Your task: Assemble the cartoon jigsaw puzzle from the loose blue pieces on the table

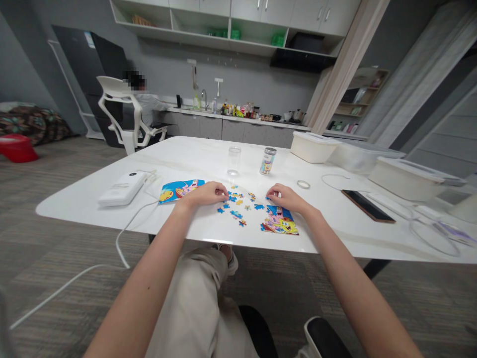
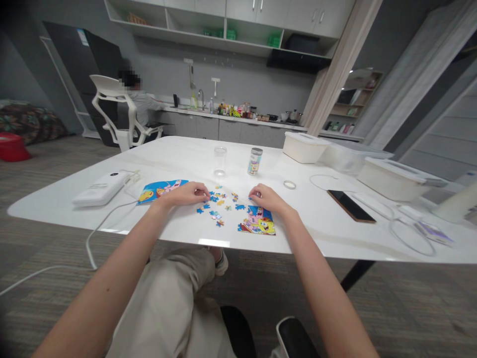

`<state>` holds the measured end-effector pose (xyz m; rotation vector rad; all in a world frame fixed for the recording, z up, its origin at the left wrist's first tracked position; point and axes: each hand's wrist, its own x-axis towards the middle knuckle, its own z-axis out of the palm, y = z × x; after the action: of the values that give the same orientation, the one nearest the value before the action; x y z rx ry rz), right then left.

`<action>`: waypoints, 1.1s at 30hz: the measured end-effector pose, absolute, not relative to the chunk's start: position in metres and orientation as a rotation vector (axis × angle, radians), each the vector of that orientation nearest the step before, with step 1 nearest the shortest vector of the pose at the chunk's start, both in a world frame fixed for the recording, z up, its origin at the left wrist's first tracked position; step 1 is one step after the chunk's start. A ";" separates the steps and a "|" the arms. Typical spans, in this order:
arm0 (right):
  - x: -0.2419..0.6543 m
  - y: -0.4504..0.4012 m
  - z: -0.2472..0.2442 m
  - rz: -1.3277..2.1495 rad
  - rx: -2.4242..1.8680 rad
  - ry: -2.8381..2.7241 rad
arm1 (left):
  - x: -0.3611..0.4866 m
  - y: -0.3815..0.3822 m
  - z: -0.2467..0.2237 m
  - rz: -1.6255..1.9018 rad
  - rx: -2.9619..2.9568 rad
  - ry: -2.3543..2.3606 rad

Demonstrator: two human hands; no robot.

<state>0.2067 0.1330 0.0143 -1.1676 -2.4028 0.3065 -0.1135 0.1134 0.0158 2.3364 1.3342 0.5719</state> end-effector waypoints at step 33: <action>0.205 0.129 0.018 0.327 -1.231 -2.436 | -0.114 0.119 0.011 0.642 2.503 1.601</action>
<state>0.2053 0.1292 0.0185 -1.2314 -2.4360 0.3270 -0.1137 0.1194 0.0113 2.5029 1.6007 0.6416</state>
